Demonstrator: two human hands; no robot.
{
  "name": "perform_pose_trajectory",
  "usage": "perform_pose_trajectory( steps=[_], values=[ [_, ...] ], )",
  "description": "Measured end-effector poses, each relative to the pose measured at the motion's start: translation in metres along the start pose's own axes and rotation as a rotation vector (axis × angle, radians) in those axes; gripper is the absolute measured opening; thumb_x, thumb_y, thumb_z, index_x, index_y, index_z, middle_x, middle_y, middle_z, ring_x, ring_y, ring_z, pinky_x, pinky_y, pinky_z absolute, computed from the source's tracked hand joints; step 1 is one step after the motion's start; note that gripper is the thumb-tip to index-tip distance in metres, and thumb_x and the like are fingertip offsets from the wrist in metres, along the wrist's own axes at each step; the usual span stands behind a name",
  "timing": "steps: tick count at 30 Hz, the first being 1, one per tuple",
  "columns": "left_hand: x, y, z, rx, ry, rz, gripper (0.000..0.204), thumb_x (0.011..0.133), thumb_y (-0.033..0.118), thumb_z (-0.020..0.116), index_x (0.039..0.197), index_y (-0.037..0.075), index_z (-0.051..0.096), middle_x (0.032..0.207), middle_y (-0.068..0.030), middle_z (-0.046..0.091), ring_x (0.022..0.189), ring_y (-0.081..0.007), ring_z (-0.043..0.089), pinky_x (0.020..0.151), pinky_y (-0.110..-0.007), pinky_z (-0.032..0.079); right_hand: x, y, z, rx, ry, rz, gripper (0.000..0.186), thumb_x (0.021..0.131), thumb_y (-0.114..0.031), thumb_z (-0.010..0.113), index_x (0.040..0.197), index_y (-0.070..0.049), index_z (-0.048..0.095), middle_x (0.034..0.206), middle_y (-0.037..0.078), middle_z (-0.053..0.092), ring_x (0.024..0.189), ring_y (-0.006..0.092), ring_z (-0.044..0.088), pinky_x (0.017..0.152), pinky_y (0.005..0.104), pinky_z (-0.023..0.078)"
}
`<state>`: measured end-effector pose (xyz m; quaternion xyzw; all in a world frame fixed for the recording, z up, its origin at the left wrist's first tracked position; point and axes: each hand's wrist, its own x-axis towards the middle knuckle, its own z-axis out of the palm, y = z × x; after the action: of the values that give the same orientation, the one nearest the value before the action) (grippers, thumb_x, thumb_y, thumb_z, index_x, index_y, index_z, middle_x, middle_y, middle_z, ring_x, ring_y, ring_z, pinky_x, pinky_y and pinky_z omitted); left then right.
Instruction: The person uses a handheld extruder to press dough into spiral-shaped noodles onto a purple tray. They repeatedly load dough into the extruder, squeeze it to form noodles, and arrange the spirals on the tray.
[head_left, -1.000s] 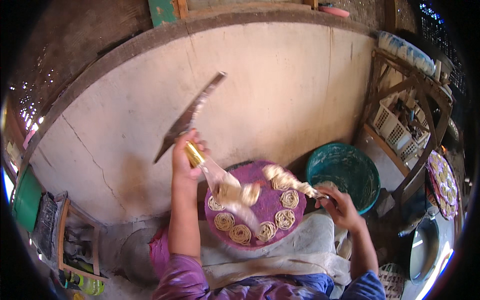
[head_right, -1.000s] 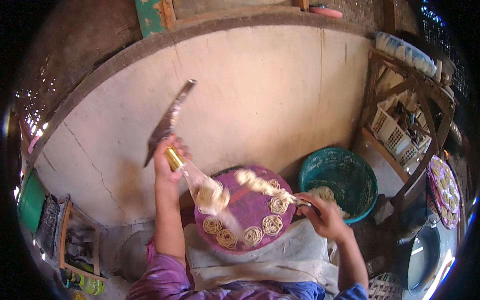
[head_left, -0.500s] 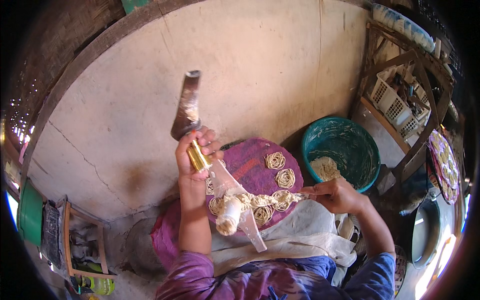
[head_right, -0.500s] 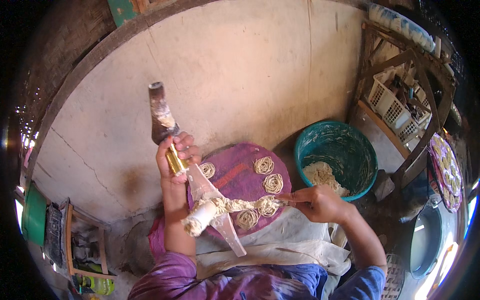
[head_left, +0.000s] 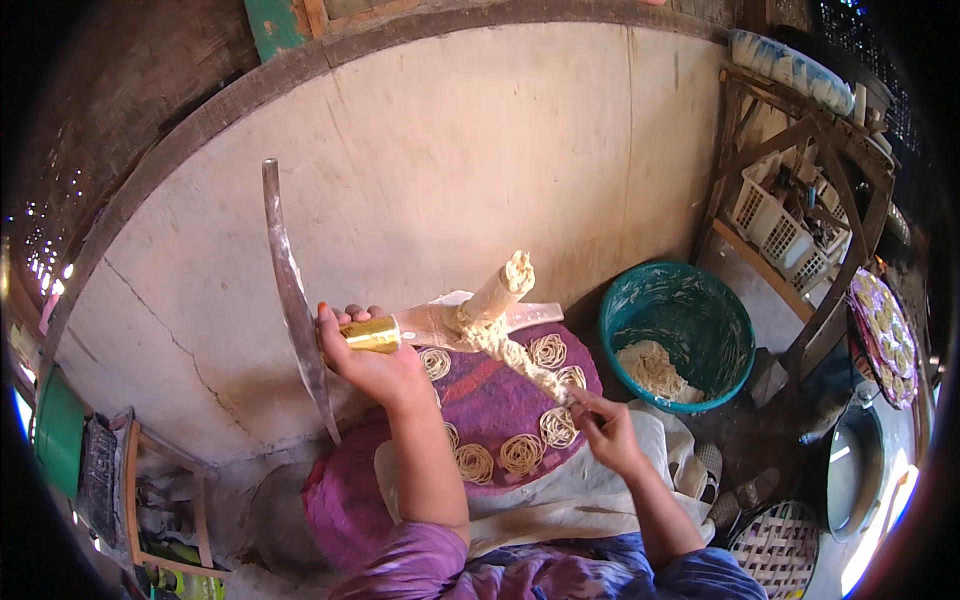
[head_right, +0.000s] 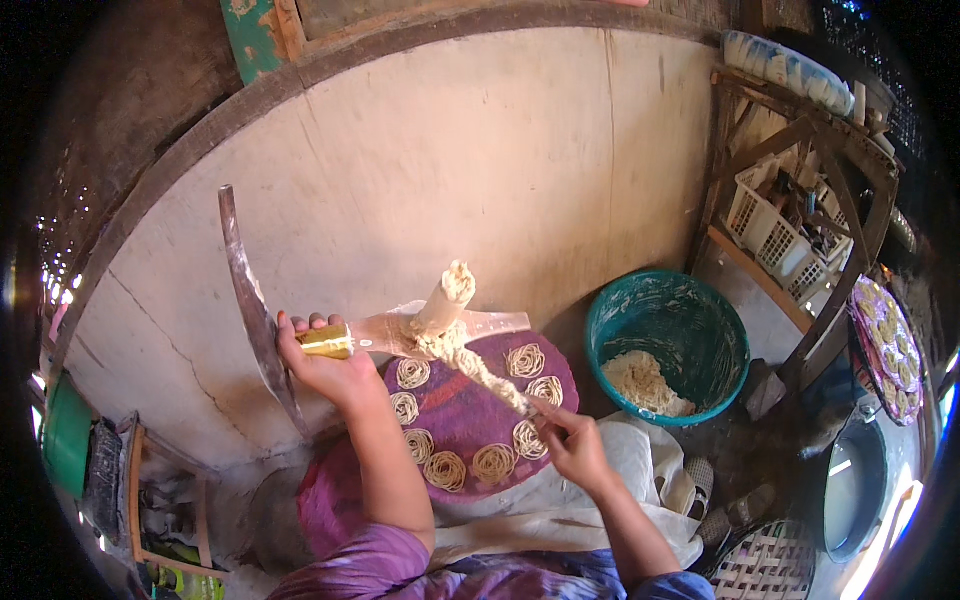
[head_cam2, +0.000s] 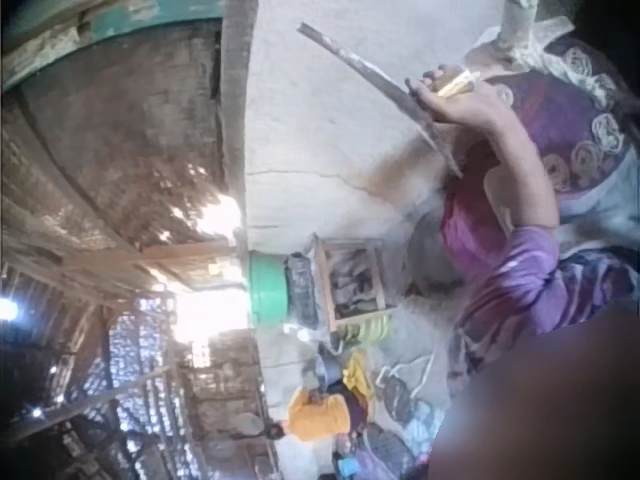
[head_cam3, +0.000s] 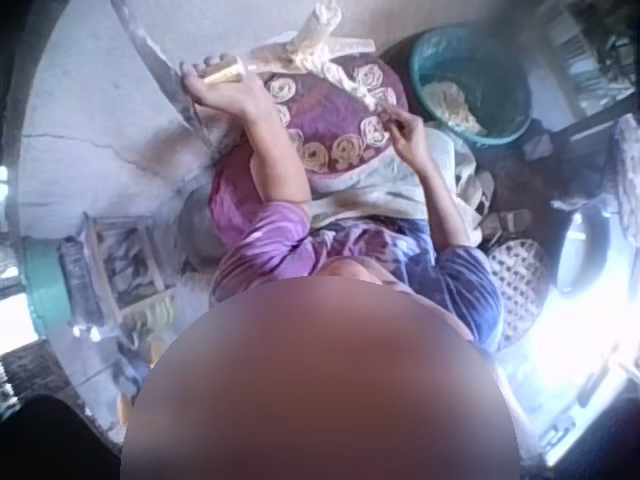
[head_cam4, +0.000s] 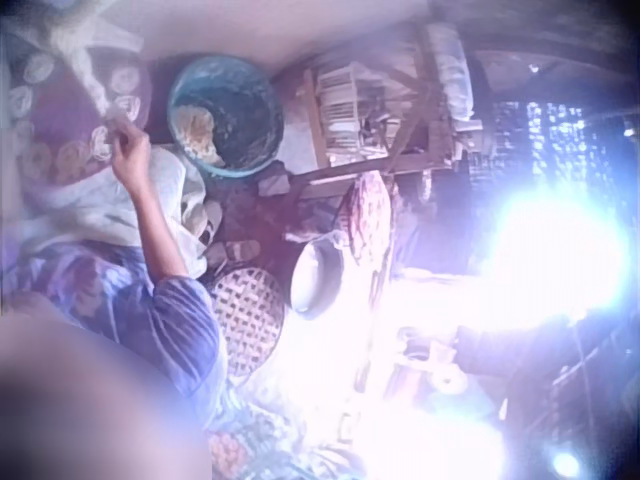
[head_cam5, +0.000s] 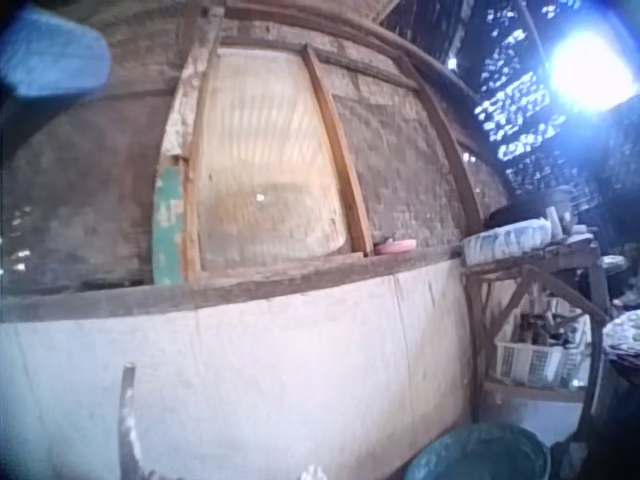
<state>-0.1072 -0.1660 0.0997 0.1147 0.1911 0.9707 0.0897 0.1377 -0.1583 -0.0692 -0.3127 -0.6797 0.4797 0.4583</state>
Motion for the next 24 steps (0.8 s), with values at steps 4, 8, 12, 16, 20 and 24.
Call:
perform_pose_trajectory(
  steps=[4, 8, 12, 16, 20, 24],
  values=[
    [-0.014, -0.013, -0.005, 0.050, -0.028, 0.099, 0.017, 0.090, 0.023, 0.066, 0.095, 0.009, 0.059, 0.085, 0.0010, 0.052, 0.073, -0.0119, 0.049, 0.068, -0.029, 0.043, 0.003, -0.031, 0.008, -0.292, 0.101, -0.172, 0.040, 0.086, 0.002, 0.062, 0.122, -0.011, 0.069, 0.088, 0.007, 0.073, 0.062, 0.0122, 0.060, 0.058, 0.0269, 0.049],
    [-0.009, -0.035, -0.032, 0.535, -0.291, 0.348, 0.021, 0.089, 0.019, 0.070, 0.101, 0.004, 0.065, 0.090, -0.0051, 0.061, 0.079, -0.0162, 0.059, 0.068, -0.030, 0.050, 0.015, -0.072, -0.009, -0.858, 0.202, -0.375, 0.049, 0.076, 0.000, 0.064, 0.121, -0.018, 0.068, 0.071, 0.006, 0.061, 0.060, 0.0244, 0.062, 0.051, 0.0367, 0.049],
    [-0.012, -0.052, -0.057, 1.189, -0.688, 1.085, 0.023, 0.090, 0.000, 0.059, 0.112, -0.002, 0.066, 0.105, -0.0180, 0.069, 0.094, -0.0318, 0.067, 0.079, -0.043, 0.053, 0.027, -0.088, -0.004, -0.991, 0.194, -0.436, 0.048, 0.078, -0.004, 0.064, 0.124, -0.020, 0.067, 0.066, 0.005, 0.056, 0.056, 0.0245, 0.060, 0.049, 0.0392, 0.048],
    [-0.008, -0.066, -0.063, 1.105, -0.823, 0.864, 0.023, 0.088, 0.003, 0.062, 0.110, -0.003, 0.064, 0.108, -0.0199, 0.065, 0.099, -0.0358, 0.061, 0.089, -0.044, 0.047, 0.024, -0.091, -0.029, -0.916, 0.060, -0.279, 0.039, 0.083, -0.009, 0.064, 0.119, -0.024, 0.070, 0.079, 0.007, 0.068, 0.063, 0.0288, 0.065, 0.055, 0.0407, 0.052],
    [0.020, -0.066, -0.054, 1.155, -0.750, 1.135, 0.014, 0.089, 0.001, 0.061, 0.100, -0.002, 0.069, 0.099, -0.0188, 0.068, 0.086, -0.0317, 0.066, 0.077, -0.040, 0.053, 0.006, -0.083, -0.092, -0.909, 0.039, -0.148, 0.032, 0.087, -0.015, 0.063, 0.115, -0.029, 0.072, 0.086, 0.010, 0.072, 0.074, 0.0323, 0.069, 0.066, 0.0417, 0.055],
    [0.034, -0.055, -0.035, 0.549, -0.565, 0.333, 0.009, 0.091, 0.013, 0.063, 0.098, 0.007, 0.063, 0.084, -0.0036, 0.058, 0.073, -0.0151, 0.057, 0.063, -0.030, 0.048, 0.006, -0.044, -0.140, -1.301, 0.038, 0.367, 0.028, 0.090, -0.019, 0.059, 0.115, -0.022, 0.072, 0.091, 0.016, 0.071, 0.083, 0.0340, 0.069, 0.074, 0.0454, 0.054]
  ],
)
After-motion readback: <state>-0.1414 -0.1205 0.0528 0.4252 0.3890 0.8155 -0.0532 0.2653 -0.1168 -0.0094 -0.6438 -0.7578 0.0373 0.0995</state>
